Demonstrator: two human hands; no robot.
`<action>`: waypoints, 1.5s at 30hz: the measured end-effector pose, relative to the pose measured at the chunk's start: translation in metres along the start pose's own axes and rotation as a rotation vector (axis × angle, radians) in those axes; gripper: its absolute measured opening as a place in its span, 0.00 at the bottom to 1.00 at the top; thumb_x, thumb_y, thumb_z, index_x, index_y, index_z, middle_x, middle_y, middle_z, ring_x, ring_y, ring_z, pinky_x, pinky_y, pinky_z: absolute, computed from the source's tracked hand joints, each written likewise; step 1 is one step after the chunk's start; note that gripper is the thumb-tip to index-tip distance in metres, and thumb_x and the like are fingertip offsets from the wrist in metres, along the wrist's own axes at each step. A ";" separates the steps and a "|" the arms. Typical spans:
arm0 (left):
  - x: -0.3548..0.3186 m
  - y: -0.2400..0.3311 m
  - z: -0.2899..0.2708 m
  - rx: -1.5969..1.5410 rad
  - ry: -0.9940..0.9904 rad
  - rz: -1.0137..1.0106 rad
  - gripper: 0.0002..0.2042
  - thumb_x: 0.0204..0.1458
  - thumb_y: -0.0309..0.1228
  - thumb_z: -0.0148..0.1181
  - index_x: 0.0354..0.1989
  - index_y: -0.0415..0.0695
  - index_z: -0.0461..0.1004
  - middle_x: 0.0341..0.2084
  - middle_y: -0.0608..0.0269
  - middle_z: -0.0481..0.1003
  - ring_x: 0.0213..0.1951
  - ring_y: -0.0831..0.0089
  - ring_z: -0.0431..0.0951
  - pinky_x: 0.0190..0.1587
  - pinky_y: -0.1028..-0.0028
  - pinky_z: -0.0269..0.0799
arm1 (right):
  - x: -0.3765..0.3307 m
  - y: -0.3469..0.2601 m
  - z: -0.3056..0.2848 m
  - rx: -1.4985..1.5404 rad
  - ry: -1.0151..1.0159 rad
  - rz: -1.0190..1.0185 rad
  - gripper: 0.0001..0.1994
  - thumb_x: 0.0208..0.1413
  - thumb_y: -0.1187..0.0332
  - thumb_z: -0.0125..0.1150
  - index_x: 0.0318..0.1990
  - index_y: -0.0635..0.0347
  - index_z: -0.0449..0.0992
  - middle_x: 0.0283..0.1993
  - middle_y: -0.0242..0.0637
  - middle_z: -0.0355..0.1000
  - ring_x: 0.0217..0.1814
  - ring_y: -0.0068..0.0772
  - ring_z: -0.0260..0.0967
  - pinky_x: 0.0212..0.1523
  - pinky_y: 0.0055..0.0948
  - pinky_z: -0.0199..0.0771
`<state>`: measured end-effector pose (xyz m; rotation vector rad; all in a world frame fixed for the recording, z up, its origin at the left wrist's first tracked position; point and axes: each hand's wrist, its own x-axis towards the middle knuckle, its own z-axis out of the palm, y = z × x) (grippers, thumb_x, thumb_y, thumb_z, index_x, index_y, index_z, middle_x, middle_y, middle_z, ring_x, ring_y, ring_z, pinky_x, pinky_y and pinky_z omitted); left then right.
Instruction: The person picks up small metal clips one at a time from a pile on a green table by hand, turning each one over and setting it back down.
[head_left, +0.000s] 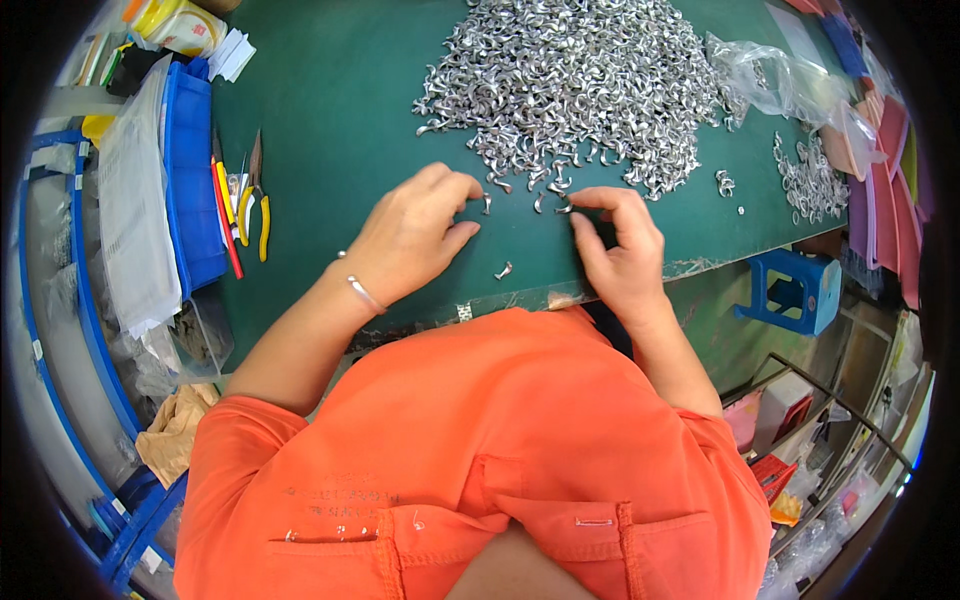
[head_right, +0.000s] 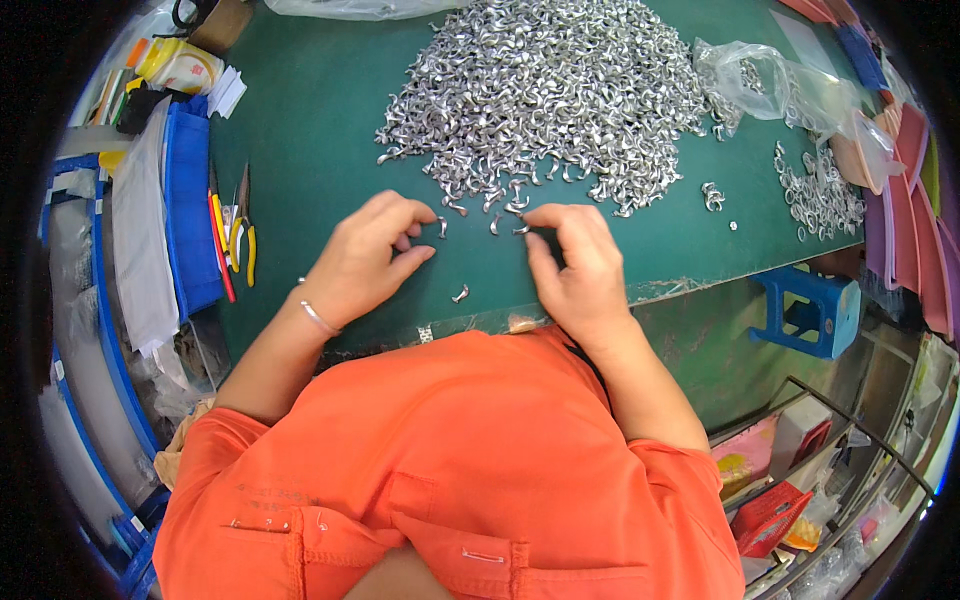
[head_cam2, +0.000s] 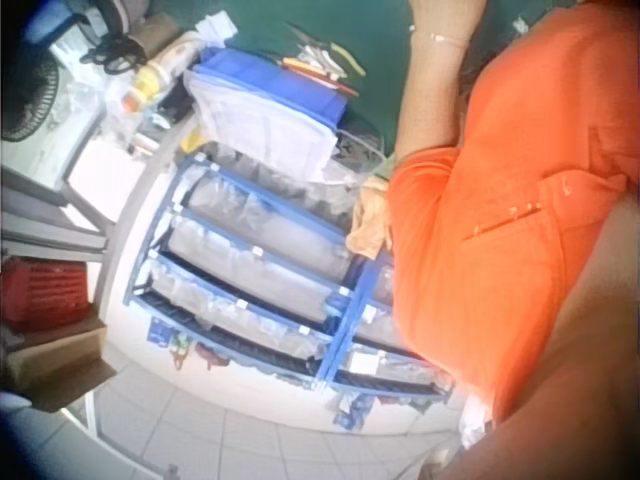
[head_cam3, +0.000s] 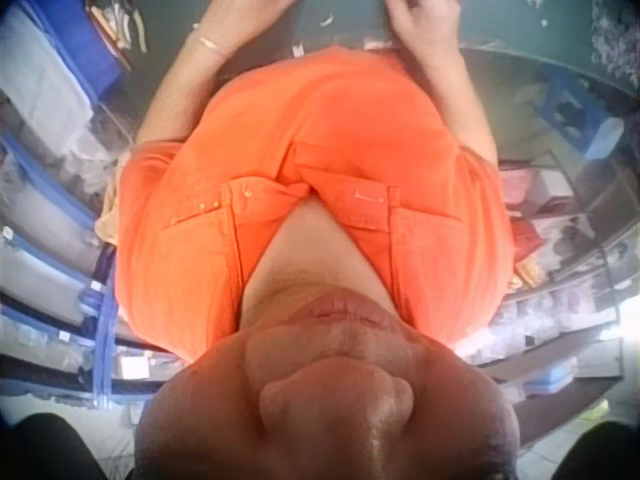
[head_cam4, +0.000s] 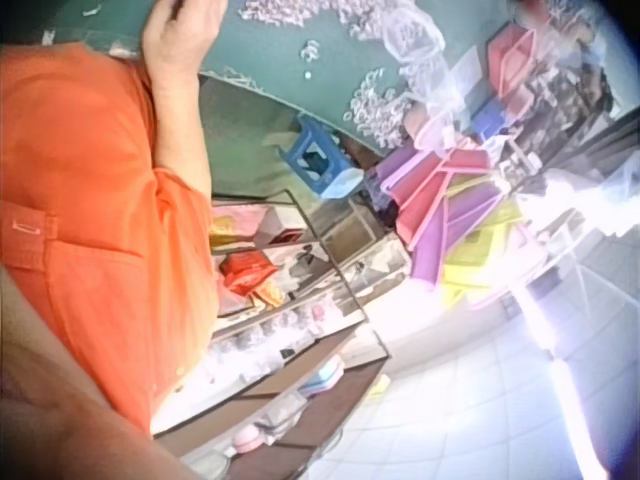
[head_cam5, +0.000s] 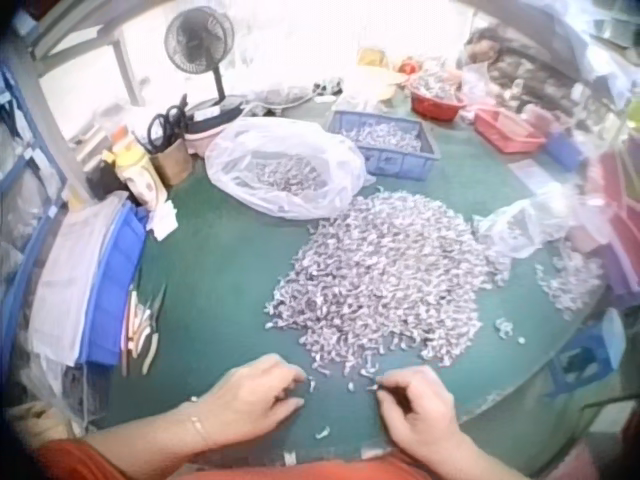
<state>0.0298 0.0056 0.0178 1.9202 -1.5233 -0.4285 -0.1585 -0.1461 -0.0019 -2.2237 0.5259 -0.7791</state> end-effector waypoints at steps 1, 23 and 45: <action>0.001 -0.005 0.007 0.009 0.015 0.017 0.10 0.46 0.19 0.64 0.37 0.40 0.75 0.30 0.60 0.73 0.28 0.71 0.77 0.31 0.76 0.72 | 0.001 -0.003 0.002 -0.054 -0.041 0.017 0.11 0.45 0.81 0.64 0.38 0.61 0.74 0.35 0.40 0.74 0.38 0.43 0.72 0.39 0.34 0.72; 0.021 0.024 0.032 -0.846 -0.128 -0.462 0.10 0.58 0.24 0.59 0.46 0.35 0.73 0.33 0.62 0.77 0.33 0.79 0.79 0.35 0.80 0.77 | 0.000 0.003 0.017 0.030 0.081 -0.136 0.14 0.40 0.85 0.62 0.35 0.59 0.70 0.33 0.37 0.72 0.36 0.41 0.71 0.38 0.34 0.70; 0.012 0.032 0.020 -0.891 -0.053 -0.215 0.04 0.54 0.17 0.60 0.38 0.33 0.76 0.39 0.55 0.77 0.37 0.74 0.80 0.40 0.76 0.79 | -0.017 -0.019 0.020 0.806 0.098 0.141 0.15 0.52 0.85 0.61 0.45 0.64 0.65 0.42 0.37 0.71 0.43 0.24 0.71 0.45 0.24 0.72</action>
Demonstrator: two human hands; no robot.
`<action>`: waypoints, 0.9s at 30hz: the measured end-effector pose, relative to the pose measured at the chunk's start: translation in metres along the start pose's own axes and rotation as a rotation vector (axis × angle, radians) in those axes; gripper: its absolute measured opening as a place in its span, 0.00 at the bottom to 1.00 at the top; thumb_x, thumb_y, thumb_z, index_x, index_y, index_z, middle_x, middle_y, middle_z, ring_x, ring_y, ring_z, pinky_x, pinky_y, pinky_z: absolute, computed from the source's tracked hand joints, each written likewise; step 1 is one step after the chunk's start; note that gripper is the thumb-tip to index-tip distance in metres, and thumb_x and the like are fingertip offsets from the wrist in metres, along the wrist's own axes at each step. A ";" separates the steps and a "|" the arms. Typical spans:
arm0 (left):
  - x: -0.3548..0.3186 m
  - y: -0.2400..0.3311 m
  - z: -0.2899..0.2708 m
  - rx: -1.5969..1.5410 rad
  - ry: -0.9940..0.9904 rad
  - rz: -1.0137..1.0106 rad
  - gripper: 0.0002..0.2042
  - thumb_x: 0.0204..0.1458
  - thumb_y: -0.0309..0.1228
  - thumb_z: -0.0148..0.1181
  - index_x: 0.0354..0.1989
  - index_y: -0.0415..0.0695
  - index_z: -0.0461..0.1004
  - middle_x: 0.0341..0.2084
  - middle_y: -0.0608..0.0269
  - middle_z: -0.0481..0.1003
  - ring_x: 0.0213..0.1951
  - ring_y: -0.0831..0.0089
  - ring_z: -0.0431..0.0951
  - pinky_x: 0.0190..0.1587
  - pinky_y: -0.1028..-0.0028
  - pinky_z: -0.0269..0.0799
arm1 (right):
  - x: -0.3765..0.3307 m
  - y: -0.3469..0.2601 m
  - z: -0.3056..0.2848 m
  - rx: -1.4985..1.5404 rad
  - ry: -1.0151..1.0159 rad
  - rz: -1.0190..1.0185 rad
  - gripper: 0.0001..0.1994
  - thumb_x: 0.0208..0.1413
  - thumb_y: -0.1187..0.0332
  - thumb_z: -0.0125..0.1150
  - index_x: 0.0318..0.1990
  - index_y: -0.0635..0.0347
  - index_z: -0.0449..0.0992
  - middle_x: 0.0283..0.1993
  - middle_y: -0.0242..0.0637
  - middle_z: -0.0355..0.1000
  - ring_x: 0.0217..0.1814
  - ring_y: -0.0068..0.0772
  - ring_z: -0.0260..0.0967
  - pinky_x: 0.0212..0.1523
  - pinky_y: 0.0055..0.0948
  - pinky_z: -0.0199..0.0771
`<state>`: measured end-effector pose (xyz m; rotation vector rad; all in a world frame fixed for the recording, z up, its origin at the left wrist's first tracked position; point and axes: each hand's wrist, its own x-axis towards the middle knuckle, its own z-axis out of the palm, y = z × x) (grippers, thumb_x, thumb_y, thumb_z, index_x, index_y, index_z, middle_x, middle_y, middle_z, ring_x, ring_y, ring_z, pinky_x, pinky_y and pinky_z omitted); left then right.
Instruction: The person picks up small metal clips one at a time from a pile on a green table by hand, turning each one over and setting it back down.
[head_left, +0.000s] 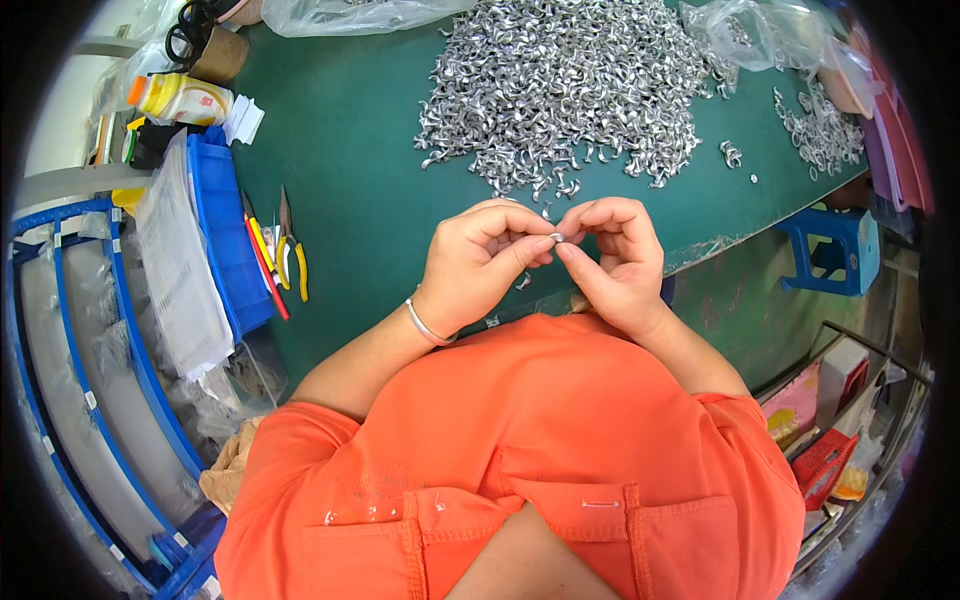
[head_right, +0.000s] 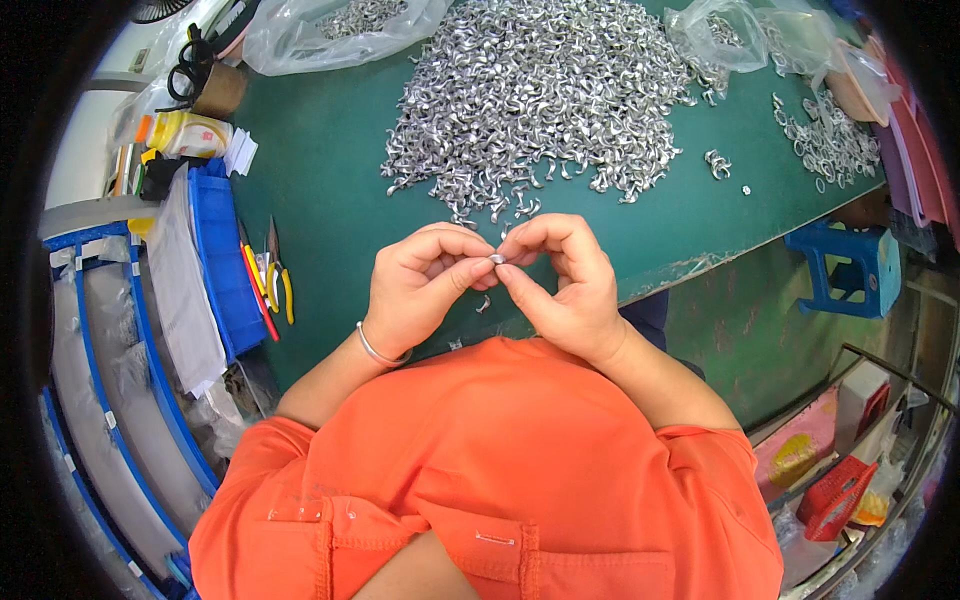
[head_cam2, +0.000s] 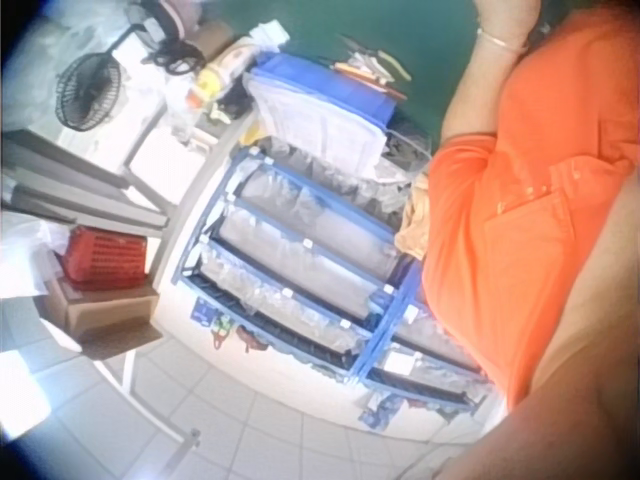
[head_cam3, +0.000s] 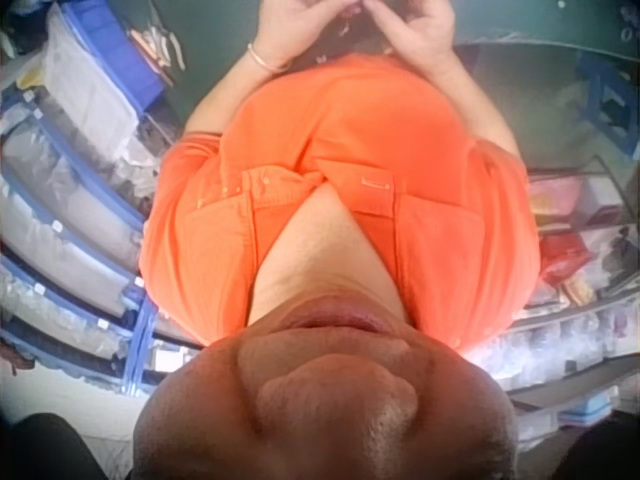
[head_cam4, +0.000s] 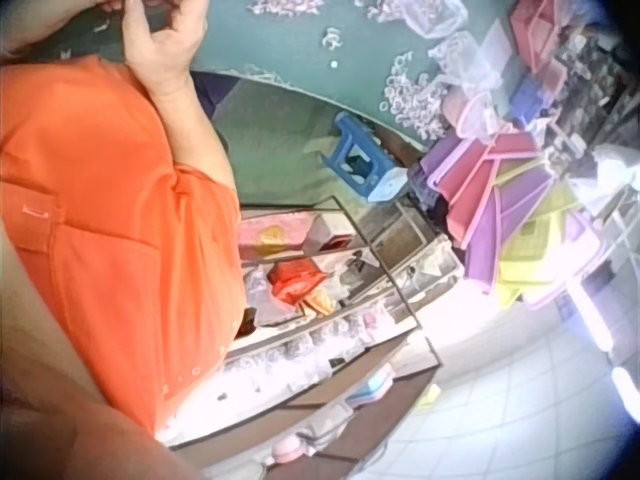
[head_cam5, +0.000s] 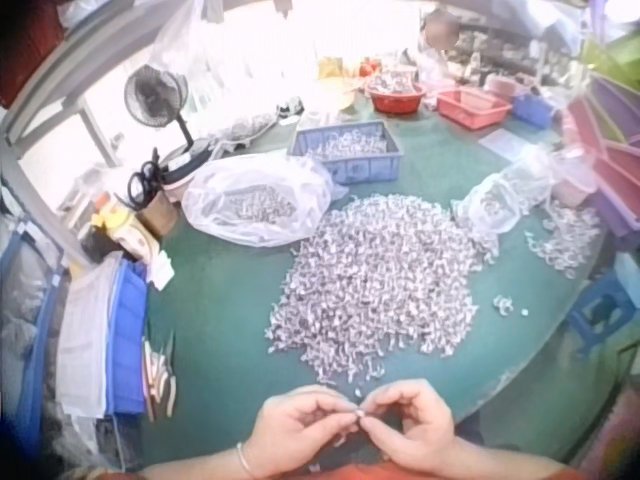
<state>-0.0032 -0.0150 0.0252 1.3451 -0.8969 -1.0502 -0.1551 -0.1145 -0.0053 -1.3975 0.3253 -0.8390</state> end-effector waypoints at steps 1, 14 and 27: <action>-0.001 0.000 0.000 0.054 -0.016 0.038 0.05 0.54 0.17 0.60 0.39 0.33 0.75 0.40 0.55 0.76 0.38 0.73 0.80 0.41 0.76 0.79 | -0.001 -0.001 0.001 0.043 0.010 0.025 0.15 0.53 0.85 0.60 0.45 0.64 0.65 0.42 0.38 0.71 0.43 0.24 0.71 0.46 0.25 0.72; -0.005 0.003 0.003 -0.196 0.026 -0.027 0.17 0.52 0.14 0.60 0.50 0.33 0.67 0.43 0.52 0.74 0.44 0.69 0.78 0.49 0.73 0.77 | -0.004 0.000 -0.001 0.254 0.018 0.082 0.15 0.53 0.87 0.59 0.43 0.62 0.64 0.43 0.43 0.70 0.47 0.29 0.70 0.50 0.29 0.73; -0.013 0.003 -0.004 0.511 0.057 0.390 0.08 0.44 0.15 0.65 0.31 0.41 0.76 0.31 0.61 0.78 0.36 0.69 0.79 0.38 0.73 0.75 | -0.009 0.005 -0.010 -0.124 0.013 0.010 0.13 0.52 0.85 0.60 0.42 0.63 0.66 0.40 0.39 0.73 0.39 0.25 0.72 0.40 0.23 0.74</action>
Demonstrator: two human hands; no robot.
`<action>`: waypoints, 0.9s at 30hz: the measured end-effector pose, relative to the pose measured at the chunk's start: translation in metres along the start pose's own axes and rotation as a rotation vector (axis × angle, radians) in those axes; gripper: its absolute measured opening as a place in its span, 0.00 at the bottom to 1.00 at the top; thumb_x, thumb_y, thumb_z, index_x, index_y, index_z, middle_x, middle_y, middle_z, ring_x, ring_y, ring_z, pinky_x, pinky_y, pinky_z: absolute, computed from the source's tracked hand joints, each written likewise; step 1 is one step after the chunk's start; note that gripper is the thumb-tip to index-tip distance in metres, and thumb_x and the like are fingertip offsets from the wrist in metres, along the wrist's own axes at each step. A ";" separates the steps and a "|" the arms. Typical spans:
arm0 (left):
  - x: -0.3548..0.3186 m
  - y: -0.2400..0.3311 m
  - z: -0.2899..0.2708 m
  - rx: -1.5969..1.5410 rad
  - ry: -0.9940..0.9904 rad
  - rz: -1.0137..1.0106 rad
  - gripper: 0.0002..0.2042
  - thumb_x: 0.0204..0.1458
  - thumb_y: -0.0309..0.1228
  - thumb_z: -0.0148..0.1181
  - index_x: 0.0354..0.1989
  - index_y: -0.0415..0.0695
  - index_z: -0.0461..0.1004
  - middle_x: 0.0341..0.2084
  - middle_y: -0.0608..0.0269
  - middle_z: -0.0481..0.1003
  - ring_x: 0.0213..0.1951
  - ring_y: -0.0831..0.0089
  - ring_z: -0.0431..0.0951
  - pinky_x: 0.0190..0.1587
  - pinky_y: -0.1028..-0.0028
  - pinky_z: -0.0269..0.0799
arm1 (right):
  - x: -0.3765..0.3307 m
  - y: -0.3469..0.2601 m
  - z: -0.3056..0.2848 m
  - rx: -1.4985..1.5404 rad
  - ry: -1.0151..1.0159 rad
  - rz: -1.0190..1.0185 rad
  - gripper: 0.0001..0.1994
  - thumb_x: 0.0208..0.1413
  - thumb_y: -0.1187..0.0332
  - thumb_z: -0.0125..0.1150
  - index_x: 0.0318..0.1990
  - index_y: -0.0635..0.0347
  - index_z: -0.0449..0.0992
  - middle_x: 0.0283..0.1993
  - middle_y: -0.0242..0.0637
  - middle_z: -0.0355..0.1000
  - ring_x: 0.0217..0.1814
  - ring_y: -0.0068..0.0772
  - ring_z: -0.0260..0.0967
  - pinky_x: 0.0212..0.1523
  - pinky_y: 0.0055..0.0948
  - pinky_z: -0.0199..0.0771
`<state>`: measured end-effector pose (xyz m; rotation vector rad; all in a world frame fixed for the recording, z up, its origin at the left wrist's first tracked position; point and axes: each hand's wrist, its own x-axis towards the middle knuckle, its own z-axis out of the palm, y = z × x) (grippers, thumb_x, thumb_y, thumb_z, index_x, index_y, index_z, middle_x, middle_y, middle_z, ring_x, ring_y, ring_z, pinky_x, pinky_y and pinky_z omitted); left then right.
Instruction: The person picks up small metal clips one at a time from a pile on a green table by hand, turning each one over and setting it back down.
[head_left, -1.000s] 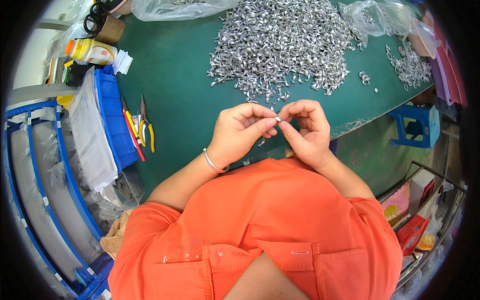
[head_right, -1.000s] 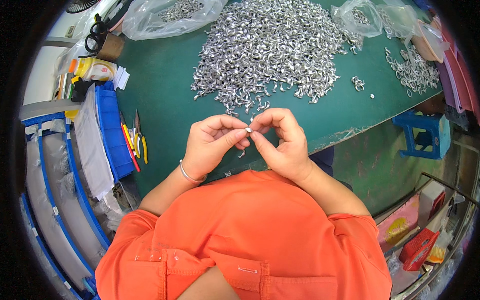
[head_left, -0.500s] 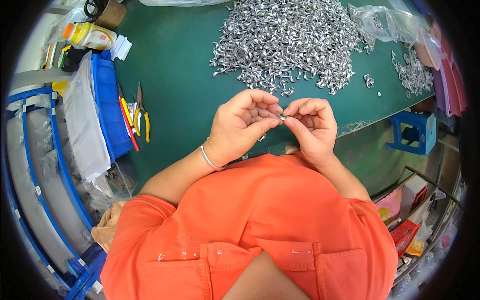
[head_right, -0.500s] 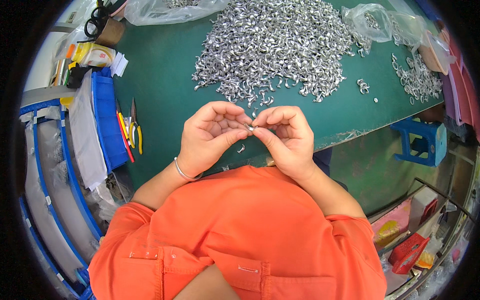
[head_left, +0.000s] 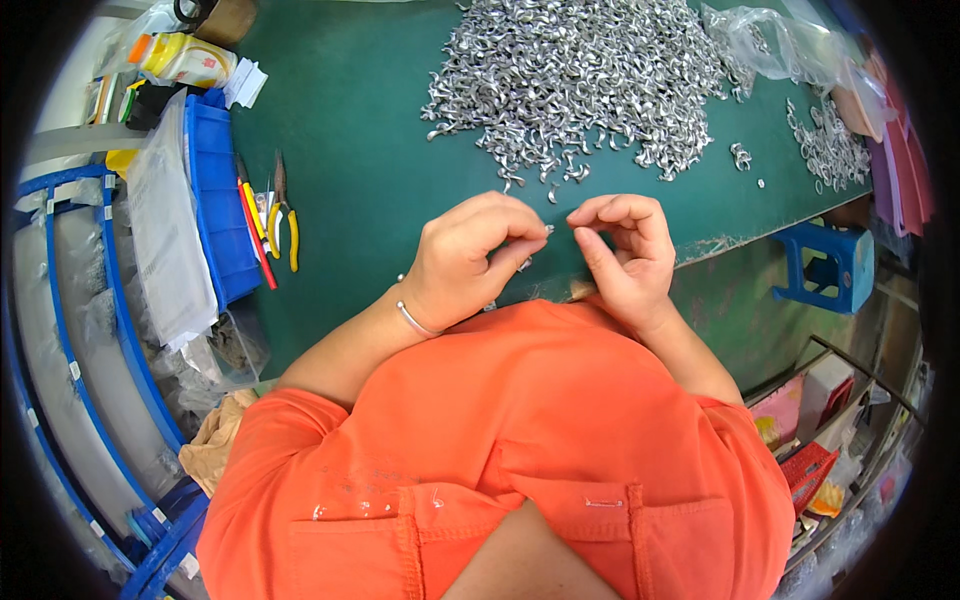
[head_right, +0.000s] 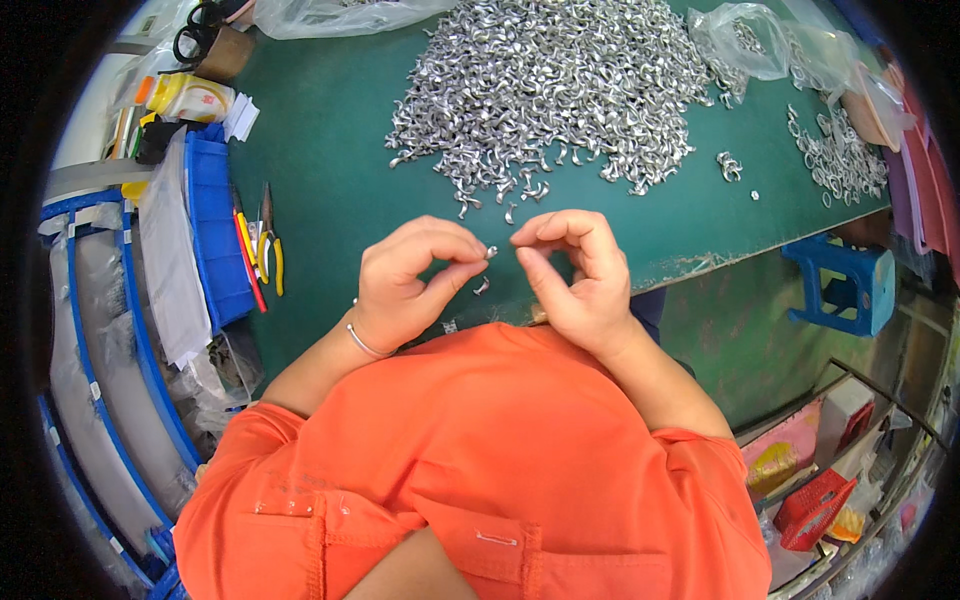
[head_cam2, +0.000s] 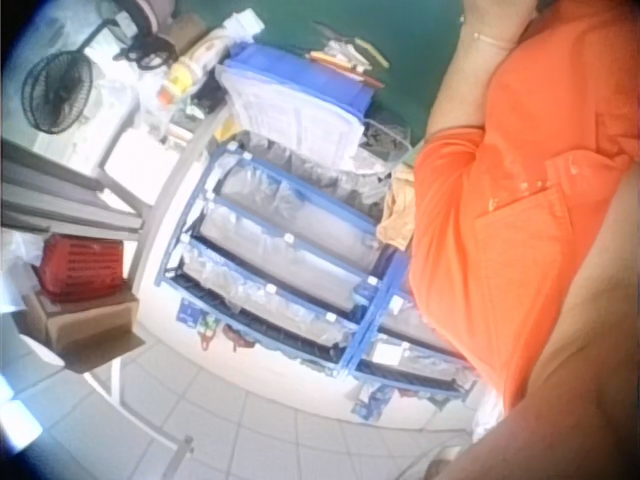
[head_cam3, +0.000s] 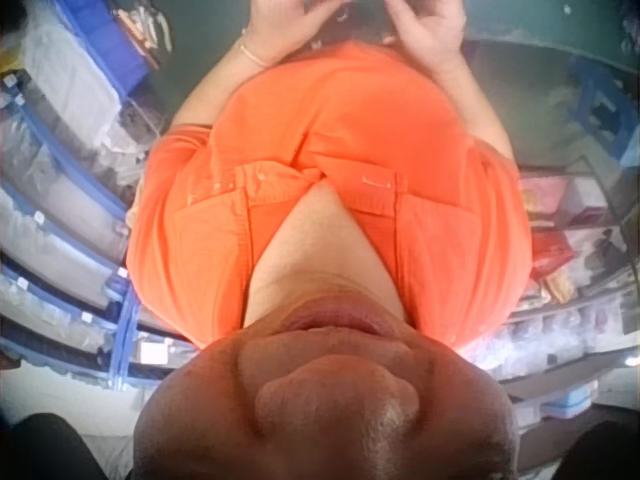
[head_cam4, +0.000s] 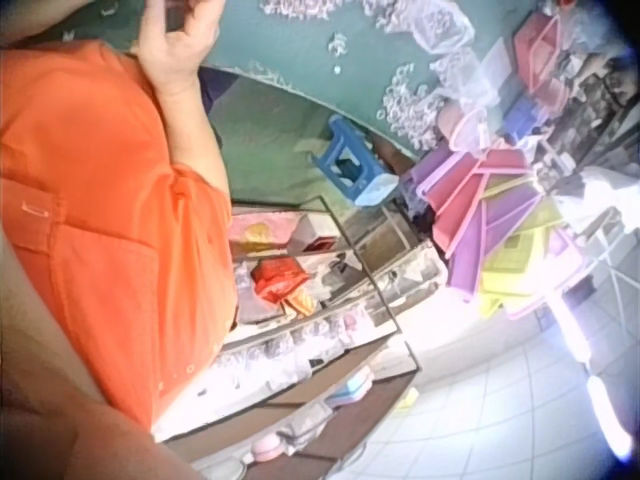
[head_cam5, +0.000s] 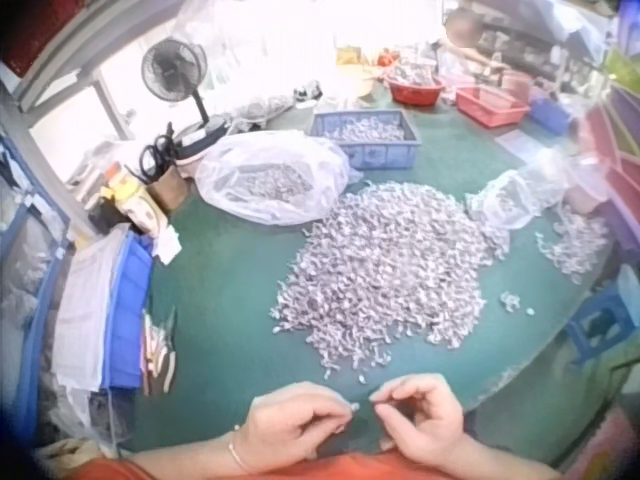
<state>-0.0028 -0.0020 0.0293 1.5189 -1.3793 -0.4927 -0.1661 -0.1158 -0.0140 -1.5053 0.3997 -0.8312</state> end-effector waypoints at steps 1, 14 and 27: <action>-0.003 -0.005 -0.003 0.042 -0.026 0.026 0.08 0.43 0.15 0.66 0.30 0.41 0.76 0.29 0.62 0.78 0.35 0.68 0.79 0.37 0.72 0.74 | 0.003 0.002 -0.005 -0.132 -0.018 -0.011 0.11 0.53 0.84 0.60 0.41 0.63 0.68 0.38 0.38 0.74 0.36 0.24 0.72 0.38 0.23 0.74; -0.014 -0.013 -0.005 0.015 -0.162 -0.265 0.05 0.47 0.21 0.66 0.31 0.41 0.77 0.29 0.64 0.77 0.30 0.74 0.76 0.35 0.75 0.71 | 0.028 0.013 0.006 -0.569 -0.078 -0.136 0.10 0.46 0.81 0.67 0.31 0.59 0.70 0.29 0.34 0.72 0.30 0.34 0.70 0.31 0.29 0.70; 0.005 -0.012 -0.001 -0.729 -0.056 -0.651 0.07 0.57 0.22 0.59 0.43 0.33 0.75 0.30 0.60 0.78 0.33 0.75 0.80 0.36 0.78 0.78 | 0.015 -0.001 0.007 -0.042 -0.121 -0.036 0.12 0.50 0.85 0.63 0.36 0.62 0.67 0.37 0.40 0.74 0.39 0.26 0.73 0.40 0.24 0.74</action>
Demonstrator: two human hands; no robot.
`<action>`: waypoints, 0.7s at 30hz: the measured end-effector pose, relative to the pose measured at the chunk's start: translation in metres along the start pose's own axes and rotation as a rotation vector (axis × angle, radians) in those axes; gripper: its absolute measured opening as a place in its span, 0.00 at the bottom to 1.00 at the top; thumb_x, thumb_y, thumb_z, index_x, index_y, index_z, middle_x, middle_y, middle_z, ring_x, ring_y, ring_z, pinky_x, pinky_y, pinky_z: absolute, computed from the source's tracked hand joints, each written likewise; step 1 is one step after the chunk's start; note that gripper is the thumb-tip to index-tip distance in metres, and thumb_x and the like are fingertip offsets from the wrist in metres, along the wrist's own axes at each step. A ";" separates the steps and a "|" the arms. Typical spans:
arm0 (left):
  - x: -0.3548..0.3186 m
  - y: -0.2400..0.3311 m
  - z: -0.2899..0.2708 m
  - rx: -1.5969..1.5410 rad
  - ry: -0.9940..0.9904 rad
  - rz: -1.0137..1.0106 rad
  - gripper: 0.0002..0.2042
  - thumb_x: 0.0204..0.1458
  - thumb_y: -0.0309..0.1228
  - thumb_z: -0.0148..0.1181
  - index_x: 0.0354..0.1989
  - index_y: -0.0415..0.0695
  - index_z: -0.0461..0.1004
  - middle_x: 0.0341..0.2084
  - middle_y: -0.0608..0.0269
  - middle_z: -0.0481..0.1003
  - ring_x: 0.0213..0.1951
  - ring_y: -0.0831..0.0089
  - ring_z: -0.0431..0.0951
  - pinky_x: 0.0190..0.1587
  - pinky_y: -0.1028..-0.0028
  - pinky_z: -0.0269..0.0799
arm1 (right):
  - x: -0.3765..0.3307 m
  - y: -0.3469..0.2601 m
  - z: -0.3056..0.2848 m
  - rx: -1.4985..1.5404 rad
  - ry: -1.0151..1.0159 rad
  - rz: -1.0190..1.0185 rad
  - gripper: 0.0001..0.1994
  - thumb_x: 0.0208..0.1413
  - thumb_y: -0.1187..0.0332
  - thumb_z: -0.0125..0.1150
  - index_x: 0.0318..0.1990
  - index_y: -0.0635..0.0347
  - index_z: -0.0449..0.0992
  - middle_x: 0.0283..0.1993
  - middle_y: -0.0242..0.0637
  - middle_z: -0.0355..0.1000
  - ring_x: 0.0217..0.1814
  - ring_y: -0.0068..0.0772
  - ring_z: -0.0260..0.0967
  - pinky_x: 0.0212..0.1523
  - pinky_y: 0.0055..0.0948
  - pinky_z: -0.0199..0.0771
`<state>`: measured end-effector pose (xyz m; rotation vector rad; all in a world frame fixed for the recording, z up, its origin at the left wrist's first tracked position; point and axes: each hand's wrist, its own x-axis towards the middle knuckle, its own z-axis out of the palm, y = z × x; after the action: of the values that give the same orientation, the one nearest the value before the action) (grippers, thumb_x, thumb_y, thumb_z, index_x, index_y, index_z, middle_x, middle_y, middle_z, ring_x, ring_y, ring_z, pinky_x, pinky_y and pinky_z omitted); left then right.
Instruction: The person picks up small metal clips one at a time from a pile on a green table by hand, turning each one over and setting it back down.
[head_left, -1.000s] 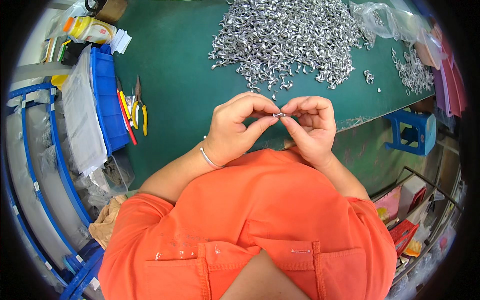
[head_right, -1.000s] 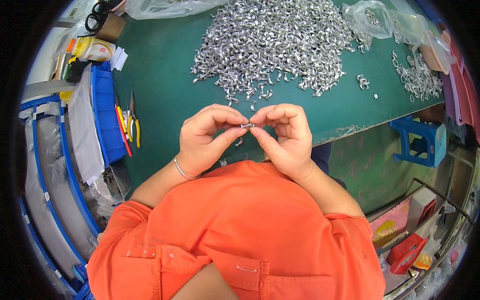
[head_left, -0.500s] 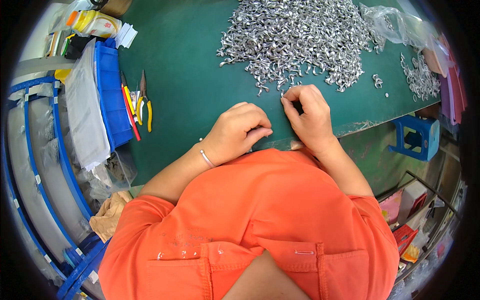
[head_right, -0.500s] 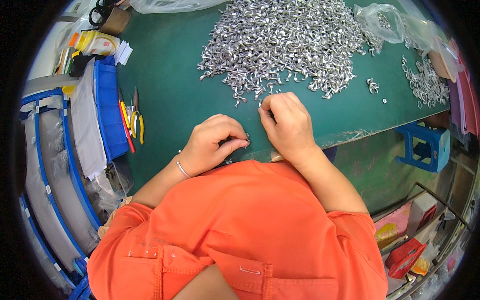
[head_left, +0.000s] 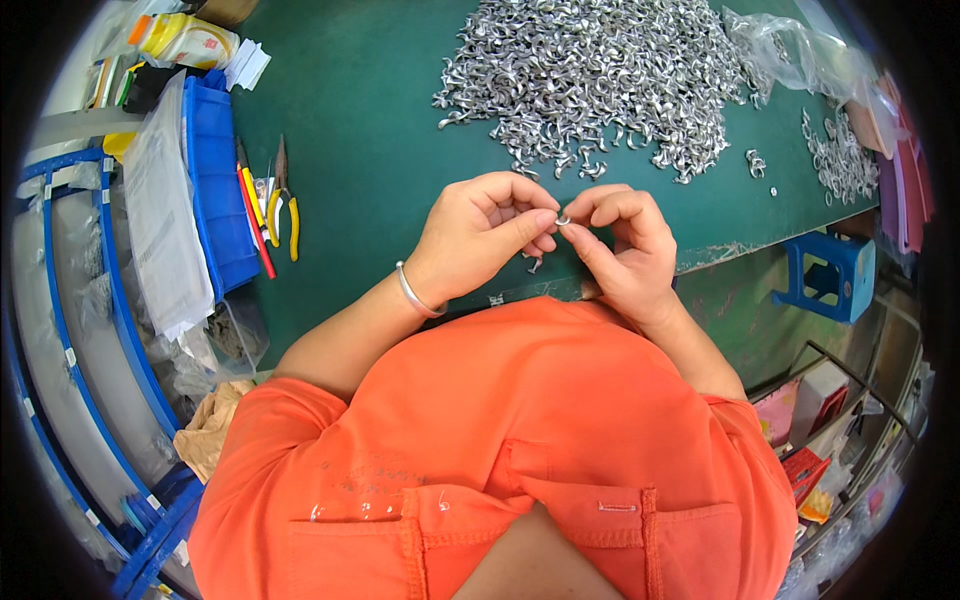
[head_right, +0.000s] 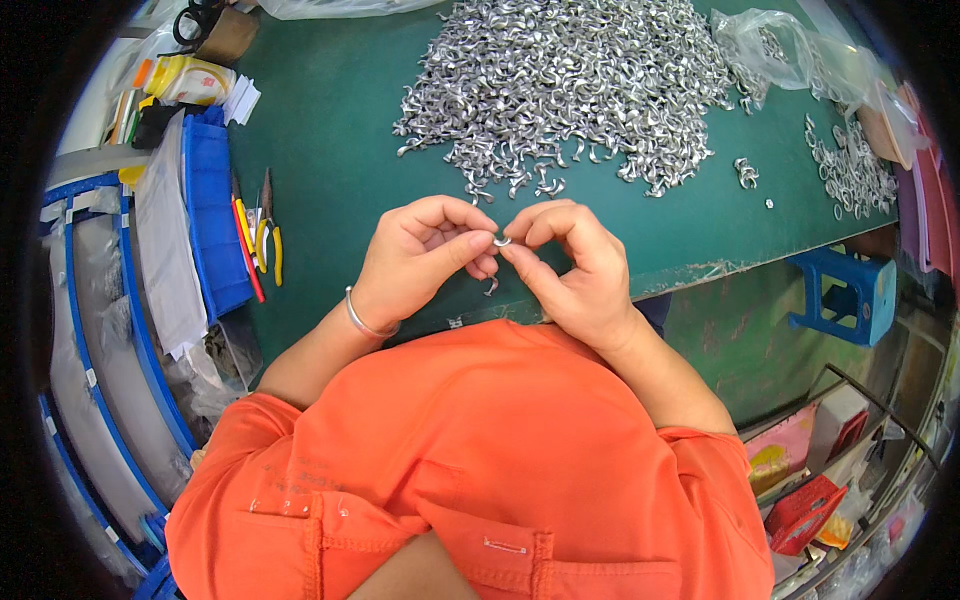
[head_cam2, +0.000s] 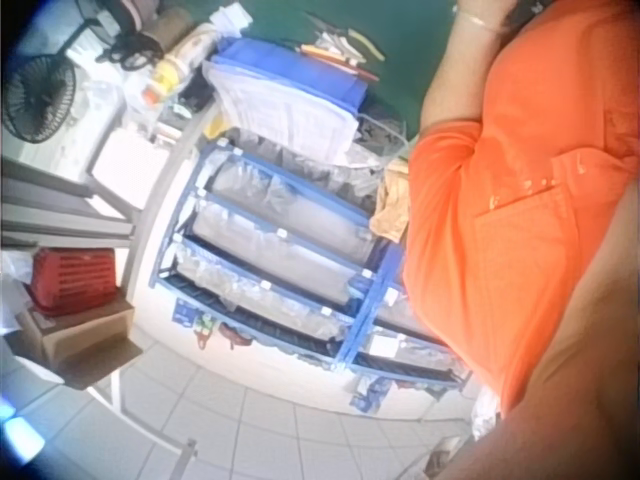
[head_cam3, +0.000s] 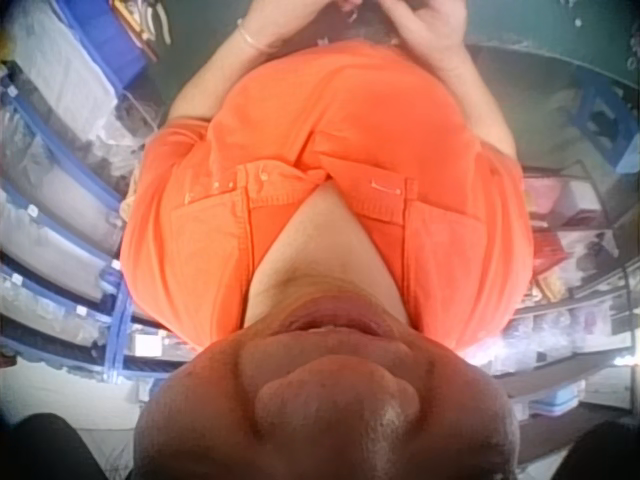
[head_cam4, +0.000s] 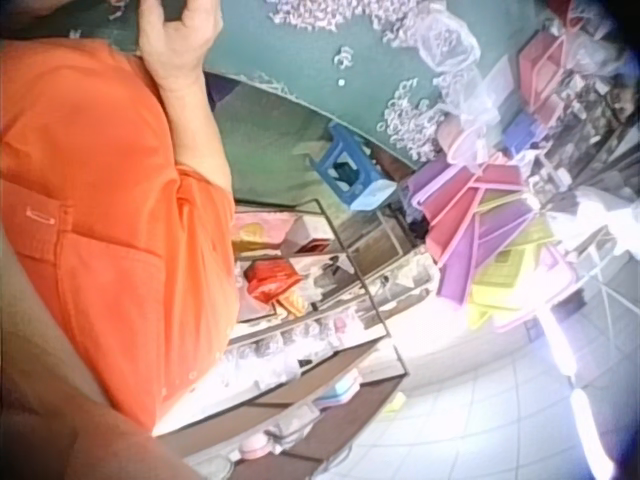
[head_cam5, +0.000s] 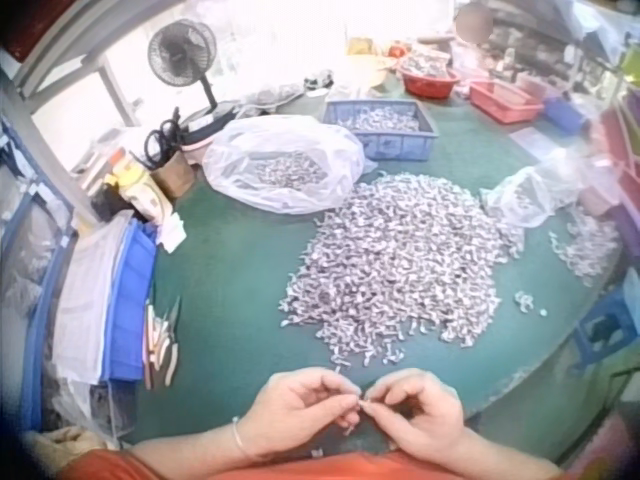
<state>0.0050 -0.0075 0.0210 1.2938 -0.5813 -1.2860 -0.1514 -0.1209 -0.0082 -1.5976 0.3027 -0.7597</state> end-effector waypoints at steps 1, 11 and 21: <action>-0.002 0.001 0.000 0.012 0.002 0.008 0.07 0.56 0.21 0.59 0.42 0.33 0.75 0.31 0.60 0.78 0.33 0.75 0.80 0.37 0.78 0.78 | 0.000 -0.001 0.003 0.061 0.034 0.053 0.12 0.51 0.85 0.63 0.37 0.63 0.67 0.38 0.41 0.74 0.40 0.26 0.73 0.41 0.24 0.74; -0.006 0.000 0.003 0.442 0.045 0.316 0.05 0.51 0.16 0.62 0.37 0.34 0.77 0.35 0.58 0.76 0.36 0.73 0.80 0.38 0.78 0.80 | -0.002 0.000 0.001 0.192 0.029 0.105 0.13 0.52 0.86 0.61 0.38 0.63 0.64 0.40 0.43 0.73 0.42 0.26 0.72 0.44 0.25 0.74; -0.006 0.000 0.004 0.685 0.111 0.553 0.08 0.42 0.16 0.68 0.30 0.39 0.77 0.31 0.61 0.78 0.32 0.73 0.79 0.33 0.77 0.77 | -0.004 0.001 0.004 0.299 0.063 0.126 0.13 0.52 0.87 0.61 0.37 0.63 0.65 0.41 0.44 0.73 0.44 0.29 0.73 0.46 0.27 0.74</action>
<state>-0.0003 -0.0033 0.0240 1.5809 -1.2662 -0.5574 -0.1518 -0.1156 -0.0104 -1.2635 0.3162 -0.7225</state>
